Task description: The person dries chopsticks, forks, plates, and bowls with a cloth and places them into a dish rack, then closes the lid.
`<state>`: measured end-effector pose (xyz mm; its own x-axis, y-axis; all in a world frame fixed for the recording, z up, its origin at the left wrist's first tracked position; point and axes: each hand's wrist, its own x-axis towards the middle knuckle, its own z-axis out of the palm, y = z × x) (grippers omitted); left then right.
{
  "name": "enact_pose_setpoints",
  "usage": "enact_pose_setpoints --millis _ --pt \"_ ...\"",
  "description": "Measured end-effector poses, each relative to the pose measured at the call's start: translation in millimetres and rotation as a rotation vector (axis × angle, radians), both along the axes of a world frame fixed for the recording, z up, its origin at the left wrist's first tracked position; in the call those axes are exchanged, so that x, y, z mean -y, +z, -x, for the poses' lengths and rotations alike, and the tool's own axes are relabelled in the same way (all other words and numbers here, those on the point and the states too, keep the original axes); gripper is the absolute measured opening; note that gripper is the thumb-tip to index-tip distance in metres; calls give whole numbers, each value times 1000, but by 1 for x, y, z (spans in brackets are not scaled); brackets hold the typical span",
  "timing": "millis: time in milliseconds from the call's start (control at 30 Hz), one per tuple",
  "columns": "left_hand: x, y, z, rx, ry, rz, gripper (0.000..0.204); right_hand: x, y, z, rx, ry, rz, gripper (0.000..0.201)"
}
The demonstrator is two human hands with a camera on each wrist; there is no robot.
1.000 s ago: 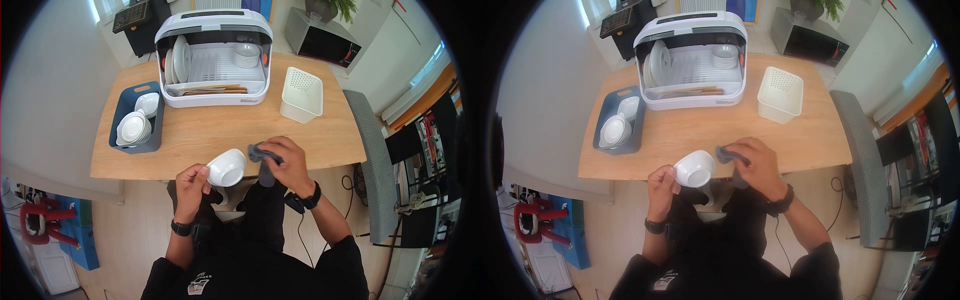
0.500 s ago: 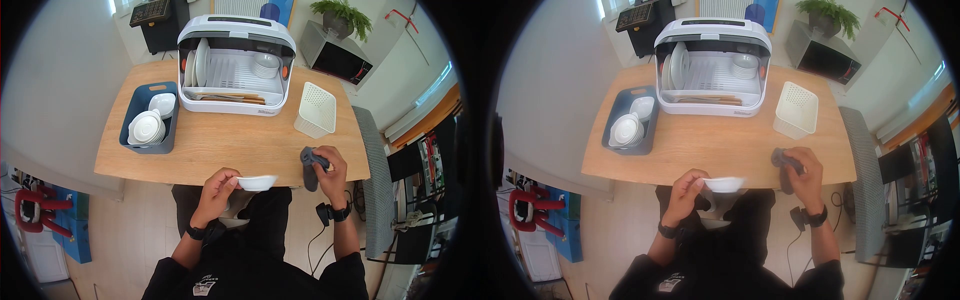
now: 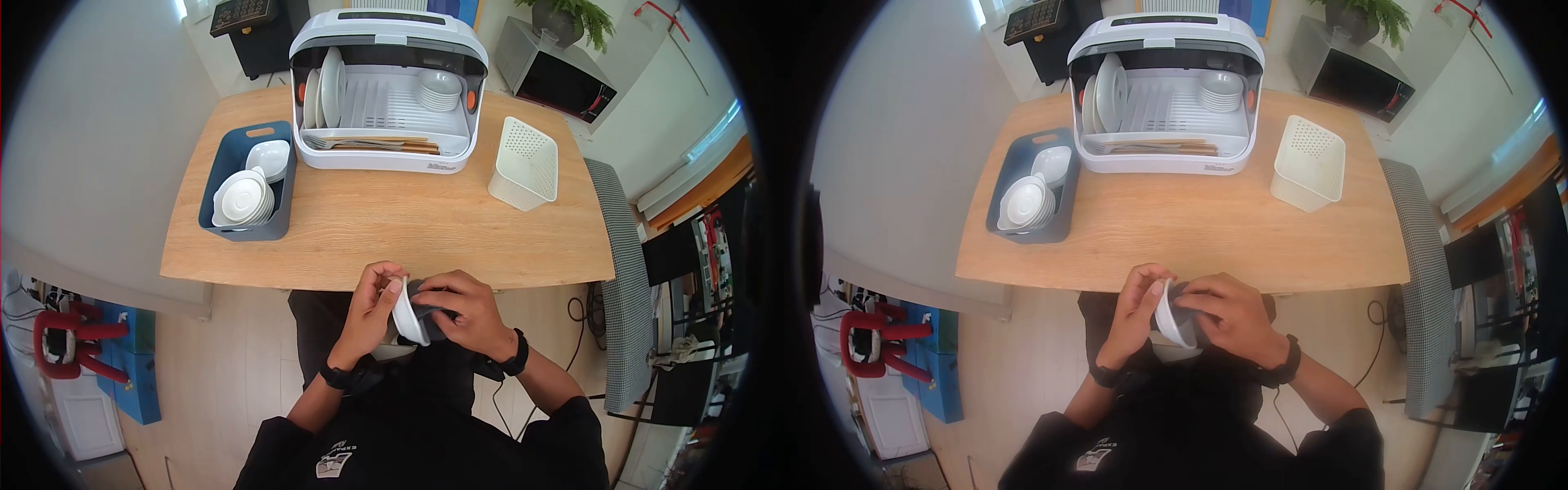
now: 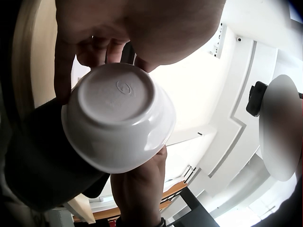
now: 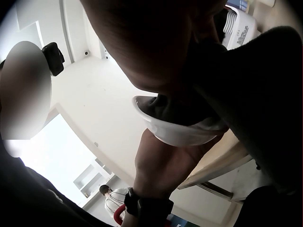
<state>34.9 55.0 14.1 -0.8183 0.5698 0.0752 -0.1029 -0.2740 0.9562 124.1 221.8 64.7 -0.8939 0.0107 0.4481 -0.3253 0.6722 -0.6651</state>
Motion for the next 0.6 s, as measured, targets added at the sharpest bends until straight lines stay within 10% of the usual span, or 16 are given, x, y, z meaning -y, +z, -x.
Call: enact_pose_setpoints --millis 600 --pt "10 21 -1 104 -304 -60 69 -3 -4 -2 -61 -194 -104 40"
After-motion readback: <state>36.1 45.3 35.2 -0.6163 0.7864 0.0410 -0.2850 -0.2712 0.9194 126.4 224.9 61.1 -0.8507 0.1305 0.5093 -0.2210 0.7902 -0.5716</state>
